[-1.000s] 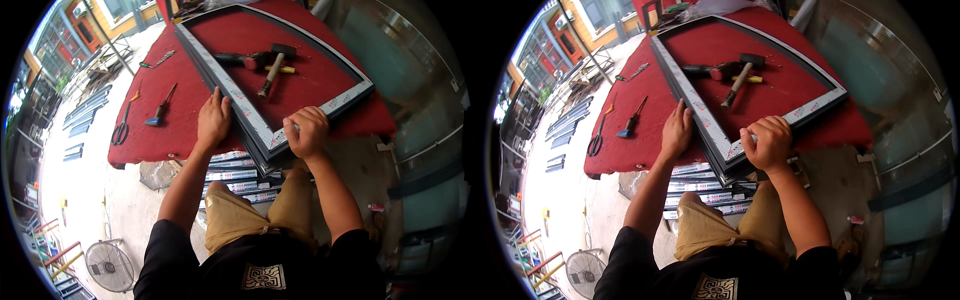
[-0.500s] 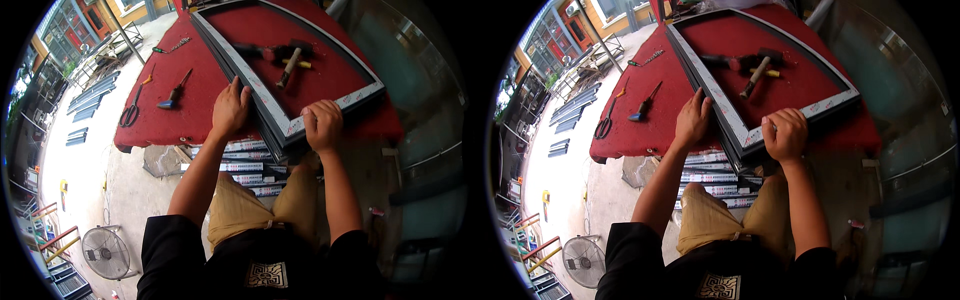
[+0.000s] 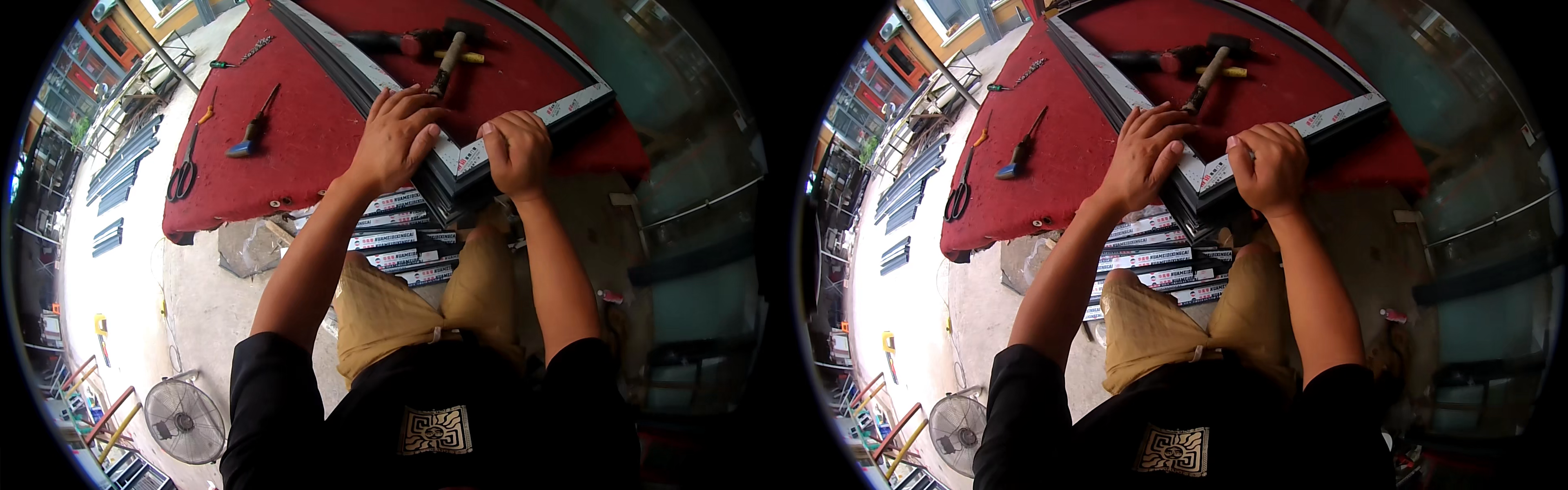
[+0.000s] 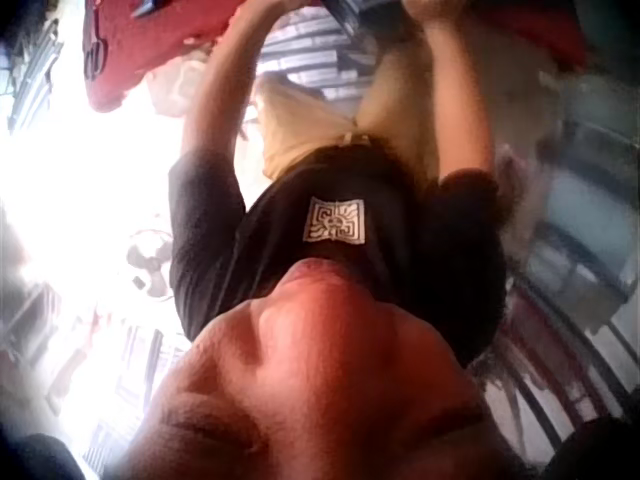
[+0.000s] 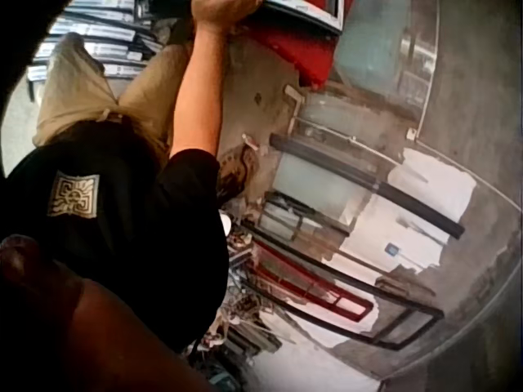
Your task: The person assembles a window frame by aligning metal profiles on a red workbench. They use a cordless drill to drive screws into the frame corners, securing the joints. The person also handles small hardware components and uses a hammer to adjust the frame alignment.
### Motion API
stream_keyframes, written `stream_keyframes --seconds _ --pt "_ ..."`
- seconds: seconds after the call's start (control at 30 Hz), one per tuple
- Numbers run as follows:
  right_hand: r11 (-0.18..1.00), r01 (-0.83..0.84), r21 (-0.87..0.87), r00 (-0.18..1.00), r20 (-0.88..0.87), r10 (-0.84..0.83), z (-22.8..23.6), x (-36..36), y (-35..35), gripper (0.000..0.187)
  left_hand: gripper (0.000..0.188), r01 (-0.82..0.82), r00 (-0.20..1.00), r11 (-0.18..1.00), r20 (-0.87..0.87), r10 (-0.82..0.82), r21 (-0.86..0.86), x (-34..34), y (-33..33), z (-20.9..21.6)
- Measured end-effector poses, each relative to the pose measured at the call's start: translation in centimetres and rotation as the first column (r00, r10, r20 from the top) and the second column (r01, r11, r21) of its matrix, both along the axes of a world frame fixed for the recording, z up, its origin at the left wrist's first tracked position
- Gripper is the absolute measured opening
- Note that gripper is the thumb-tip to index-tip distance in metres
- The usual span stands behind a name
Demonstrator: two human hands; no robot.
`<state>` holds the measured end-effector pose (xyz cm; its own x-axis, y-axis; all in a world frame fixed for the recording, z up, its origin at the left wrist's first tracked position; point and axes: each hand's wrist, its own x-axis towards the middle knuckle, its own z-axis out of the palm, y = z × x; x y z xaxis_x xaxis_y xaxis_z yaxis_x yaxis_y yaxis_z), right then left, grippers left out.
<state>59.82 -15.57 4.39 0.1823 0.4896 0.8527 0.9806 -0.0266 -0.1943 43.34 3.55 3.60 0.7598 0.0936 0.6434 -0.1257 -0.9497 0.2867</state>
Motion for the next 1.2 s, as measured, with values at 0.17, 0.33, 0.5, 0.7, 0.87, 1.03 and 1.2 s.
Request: stream_keyframes --seconds 0.17,0.33,0.5,0.7,0.87,1.03,1.2 --pt "0.999 0.025 -0.040 0.999 -0.022 -0.026 0.5 -0.1 -0.1 0.028 0.037 -0.011 1.000 0.999 0.009 0.011 0.038 0.2 -0.3 0.0" --pt "0.999 0.027 -0.028 0.999 -0.020 -0.028 0.3 0.1 0.2 0.030 0.033 -0.050 0.996 0.997 0.074 0.045 0.066 0.1 -0.9 0.2" --pt "1.000 0.023 0.009 1.000 -0.007 -0.023 -0.2 0.4 0.4 0.030 0.038 -0.052 0.997 0.998 0.062 0.050 0.034 0.2 -1.1 -0.1" --pt "0.999 0.033 0.008 0.999 -0.024 -0.033 -0.2 0.5 0.4 0.031 0.040 -0.053 0.996 0.998 0.080 0.050 0.033 0.4 -1.2 -0.2" --pt "0.998 0.055 -0.016 0.998 -0.037 -0.056 0.2 0.1 0.7 0.032 0.041 -0.064 0.993 0.997 0.105 0.060 0.032 0.4 -1.2 -0.5" --pt "0.999 0.049 0.014 0.997 -0.058 -0.048 -0.2 0.2 0.6 0.031 0.041 -0.064 0.993 0.997 0.105 0.060 0.031 0.4 -1.4 -0.4" --pt "0.999 0.051 0.016 0.997 -0.052 -0.050 -0.3 0.1 0.5 0.031 0.042 -0.068 0.992 0.997 0.112 0.065 0.026 0.5 -1.5 -0.6"
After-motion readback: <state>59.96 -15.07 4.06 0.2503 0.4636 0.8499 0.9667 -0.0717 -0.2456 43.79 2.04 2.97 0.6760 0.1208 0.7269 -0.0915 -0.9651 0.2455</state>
